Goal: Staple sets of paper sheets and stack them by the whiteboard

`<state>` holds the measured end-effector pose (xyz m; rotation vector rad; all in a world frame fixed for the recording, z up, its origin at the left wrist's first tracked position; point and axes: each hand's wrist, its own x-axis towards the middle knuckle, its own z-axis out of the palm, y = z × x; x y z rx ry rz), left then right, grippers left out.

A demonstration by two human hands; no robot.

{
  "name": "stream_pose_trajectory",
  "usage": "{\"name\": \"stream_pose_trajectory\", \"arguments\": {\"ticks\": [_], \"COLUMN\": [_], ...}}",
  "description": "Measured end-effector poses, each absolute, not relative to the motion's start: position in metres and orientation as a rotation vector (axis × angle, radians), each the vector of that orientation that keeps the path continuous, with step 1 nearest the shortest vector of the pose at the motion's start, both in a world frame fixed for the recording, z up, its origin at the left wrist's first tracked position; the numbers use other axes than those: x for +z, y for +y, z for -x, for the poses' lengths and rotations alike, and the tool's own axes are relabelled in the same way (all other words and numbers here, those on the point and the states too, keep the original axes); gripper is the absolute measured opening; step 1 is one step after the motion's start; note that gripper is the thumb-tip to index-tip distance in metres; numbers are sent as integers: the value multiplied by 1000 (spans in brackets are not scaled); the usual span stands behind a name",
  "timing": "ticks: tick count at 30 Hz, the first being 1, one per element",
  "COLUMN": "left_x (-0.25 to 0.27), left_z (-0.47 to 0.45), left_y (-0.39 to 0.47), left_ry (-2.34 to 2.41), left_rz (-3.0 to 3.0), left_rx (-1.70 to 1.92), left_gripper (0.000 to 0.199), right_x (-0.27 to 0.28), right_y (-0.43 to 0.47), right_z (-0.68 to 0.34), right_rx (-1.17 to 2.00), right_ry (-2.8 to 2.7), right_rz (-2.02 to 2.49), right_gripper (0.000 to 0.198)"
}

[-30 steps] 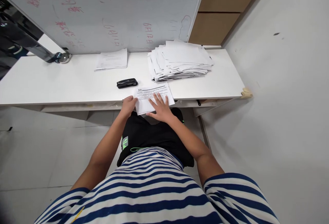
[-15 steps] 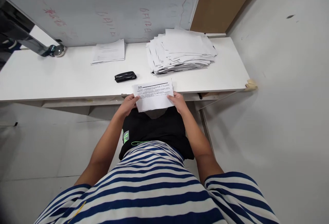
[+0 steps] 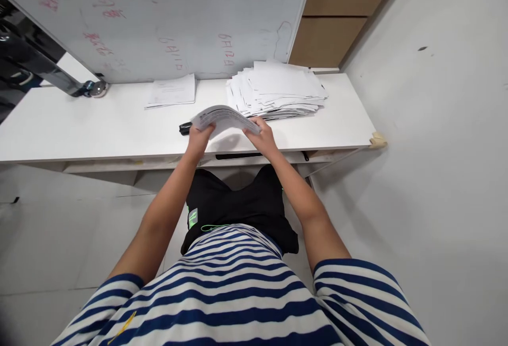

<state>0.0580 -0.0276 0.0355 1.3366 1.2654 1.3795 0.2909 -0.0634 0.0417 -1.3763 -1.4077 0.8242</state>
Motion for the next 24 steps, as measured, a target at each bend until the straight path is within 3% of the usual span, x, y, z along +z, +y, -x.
{"name": "stream_pose_trajectory", "arguments": {"ticks": [8,14,24], "left_x": [29,25,16], "left_z": [-83,-80,-63], "left_y": [-28,-45,-45], "left_ry": [1243,1319,1396], "left_rz": [-1373,-1339,-1552], "left_rx": [1315,1395,1228], "left_gripper": [36,39,37], "right_x": [16,9,-5], "right_y": [-56,-68,-73], "right_z": [-276,-276,-295], "right_rx": [766,818,744], "right_ry": [-1334,-1318,-1521], "right_rz": [1421,1381,1512], "right_gripper": [53,47,46]}}
